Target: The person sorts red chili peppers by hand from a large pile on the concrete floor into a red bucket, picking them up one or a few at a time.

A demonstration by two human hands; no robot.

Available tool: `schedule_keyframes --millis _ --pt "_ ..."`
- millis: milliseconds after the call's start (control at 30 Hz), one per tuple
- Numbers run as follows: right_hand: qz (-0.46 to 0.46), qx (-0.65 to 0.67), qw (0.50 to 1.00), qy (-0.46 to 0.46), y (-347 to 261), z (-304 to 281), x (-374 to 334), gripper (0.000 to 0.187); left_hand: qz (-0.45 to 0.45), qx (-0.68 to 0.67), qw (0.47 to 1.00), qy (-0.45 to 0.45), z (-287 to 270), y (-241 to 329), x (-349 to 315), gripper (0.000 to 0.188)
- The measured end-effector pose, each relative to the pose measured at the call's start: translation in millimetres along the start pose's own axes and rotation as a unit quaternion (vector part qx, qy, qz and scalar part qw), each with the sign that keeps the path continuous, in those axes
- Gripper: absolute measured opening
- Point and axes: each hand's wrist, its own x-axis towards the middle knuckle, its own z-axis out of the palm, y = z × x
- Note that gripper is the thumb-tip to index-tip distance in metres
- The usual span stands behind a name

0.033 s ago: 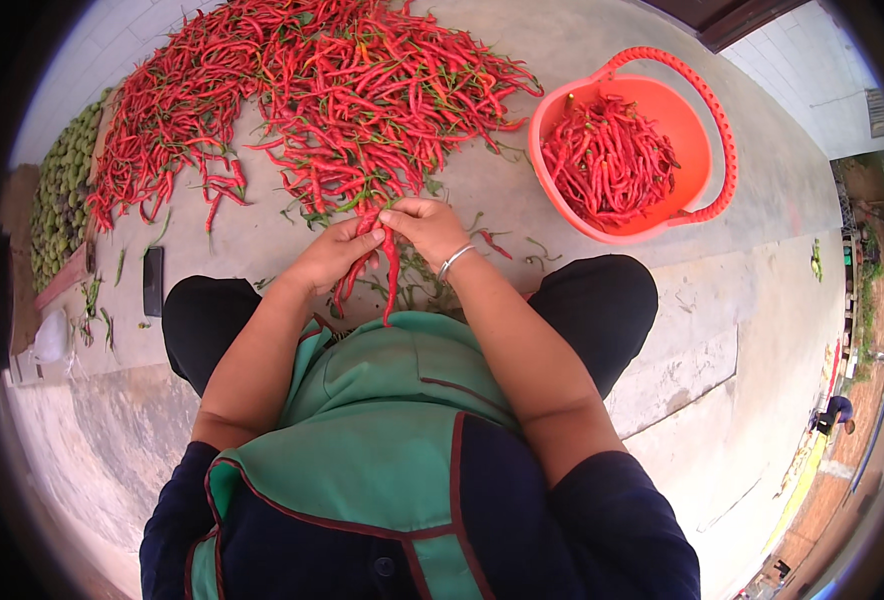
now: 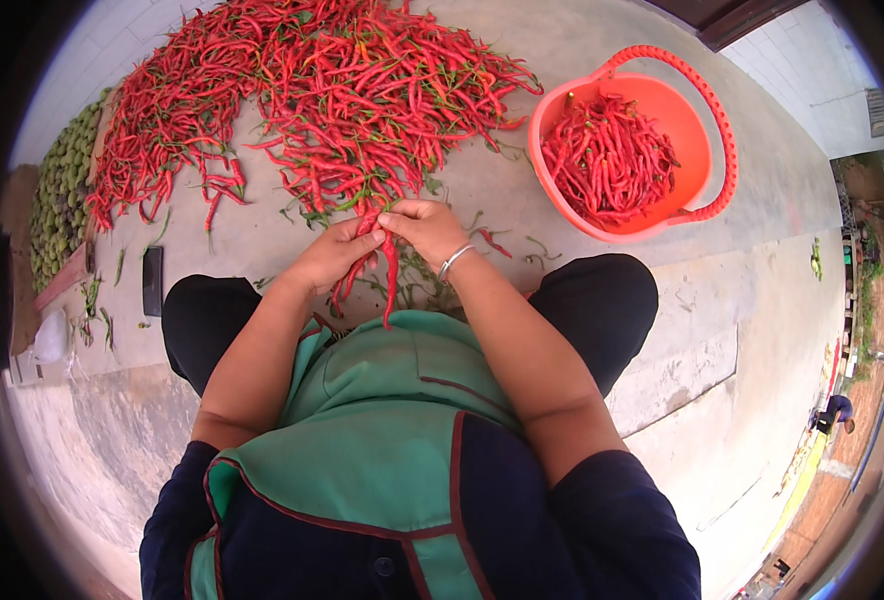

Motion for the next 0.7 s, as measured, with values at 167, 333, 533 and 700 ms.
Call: schedule_keyframes --millis 167,333,533,700 --pt "0.032 -0.092 0.995 0.020 0 -1 -8 0.017 -0.037 -0.052 0.997 -0.046 0 -18 10 0.020" --pt "-0.162 -0.547 0.814 0.108 19 -12 -13 0.014 -0.140 -0.136 0.981 -0.021 20 -33 25 0.018" --pt "-0.008 -0.651 0.759 -0.019 57 -55 -3 0.020 -0.141 -0.223 0.952 0.156 0 -48 40 0.018" --pt "0.074 -0.464 0.840 0.273 67 -94 49 0.027 -0.132 -0.224 0.952 0.164 -22 -55 52 0.021"
